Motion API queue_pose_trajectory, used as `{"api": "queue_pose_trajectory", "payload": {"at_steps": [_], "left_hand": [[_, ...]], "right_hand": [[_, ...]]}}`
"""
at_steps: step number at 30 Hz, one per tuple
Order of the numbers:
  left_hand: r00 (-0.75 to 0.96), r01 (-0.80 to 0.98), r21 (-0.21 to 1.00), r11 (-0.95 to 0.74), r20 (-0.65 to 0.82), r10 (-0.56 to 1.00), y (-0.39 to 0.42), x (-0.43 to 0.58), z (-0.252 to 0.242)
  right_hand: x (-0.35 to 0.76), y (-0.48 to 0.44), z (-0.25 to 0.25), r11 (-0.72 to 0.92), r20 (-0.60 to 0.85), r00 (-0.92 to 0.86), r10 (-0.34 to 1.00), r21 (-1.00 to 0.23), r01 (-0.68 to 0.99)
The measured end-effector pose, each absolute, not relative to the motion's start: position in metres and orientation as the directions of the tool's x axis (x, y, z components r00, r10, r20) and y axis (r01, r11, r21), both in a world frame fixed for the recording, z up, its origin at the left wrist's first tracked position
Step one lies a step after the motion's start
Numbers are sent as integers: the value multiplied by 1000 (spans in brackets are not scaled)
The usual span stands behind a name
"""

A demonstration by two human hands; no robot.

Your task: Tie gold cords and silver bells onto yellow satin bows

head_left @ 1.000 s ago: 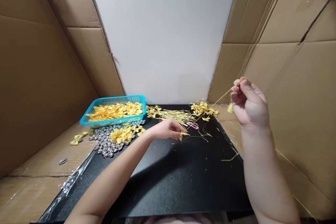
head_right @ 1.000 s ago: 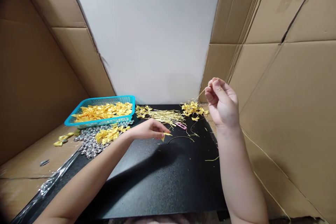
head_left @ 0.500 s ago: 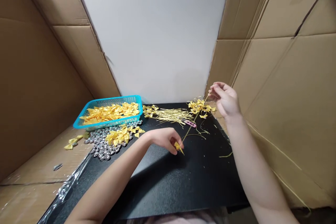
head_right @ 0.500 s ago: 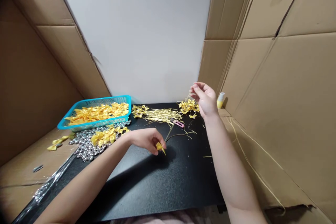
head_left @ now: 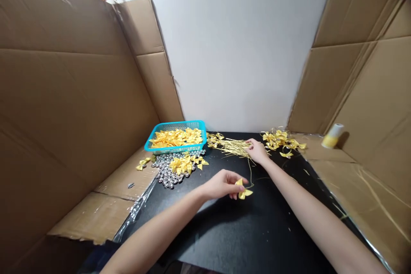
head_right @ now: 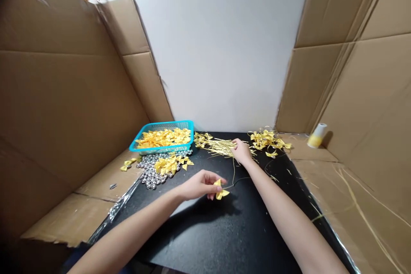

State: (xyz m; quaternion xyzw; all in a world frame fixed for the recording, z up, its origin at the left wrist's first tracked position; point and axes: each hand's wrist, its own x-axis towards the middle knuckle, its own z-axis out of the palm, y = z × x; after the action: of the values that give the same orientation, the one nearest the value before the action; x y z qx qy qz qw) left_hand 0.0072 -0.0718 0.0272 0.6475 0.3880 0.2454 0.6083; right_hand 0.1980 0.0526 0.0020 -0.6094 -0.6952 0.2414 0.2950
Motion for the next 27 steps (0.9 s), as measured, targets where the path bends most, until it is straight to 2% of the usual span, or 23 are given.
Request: {"api": "queue_pose_trajectory", "payload": {"at_steps": [2,5,10,13,19,24,27], "left_hand": [[452,131,991,39,-95,887,-75,8,14],[358,39,999,21,-34,933,-77,7,4],[342,-75,997,23,5,940,-83,9,8],[359,-111,993,40,2,933,-88,11,11],[371,-112,992,58,-13,929,-95,12,12],[401,-96,993,67,-23,916,-99,13,11],[407,-83,995,57,-18,913,-101,14,10]], "right_hand": [[197,57,7,152,118,-100,988,-630,761],[213,47,13,145,135,-87,987,-509,849],[253,0,7,106,166,-57,985,-300,948],[261,-16,-1,101,178,-57,982,-245,964],[260,-14,-9,57,223,12,975,-300,952],[274,-16,-3,19,269,112,957,-443,896],[278,-23,9,83,320,112,941,-539,838]]}}
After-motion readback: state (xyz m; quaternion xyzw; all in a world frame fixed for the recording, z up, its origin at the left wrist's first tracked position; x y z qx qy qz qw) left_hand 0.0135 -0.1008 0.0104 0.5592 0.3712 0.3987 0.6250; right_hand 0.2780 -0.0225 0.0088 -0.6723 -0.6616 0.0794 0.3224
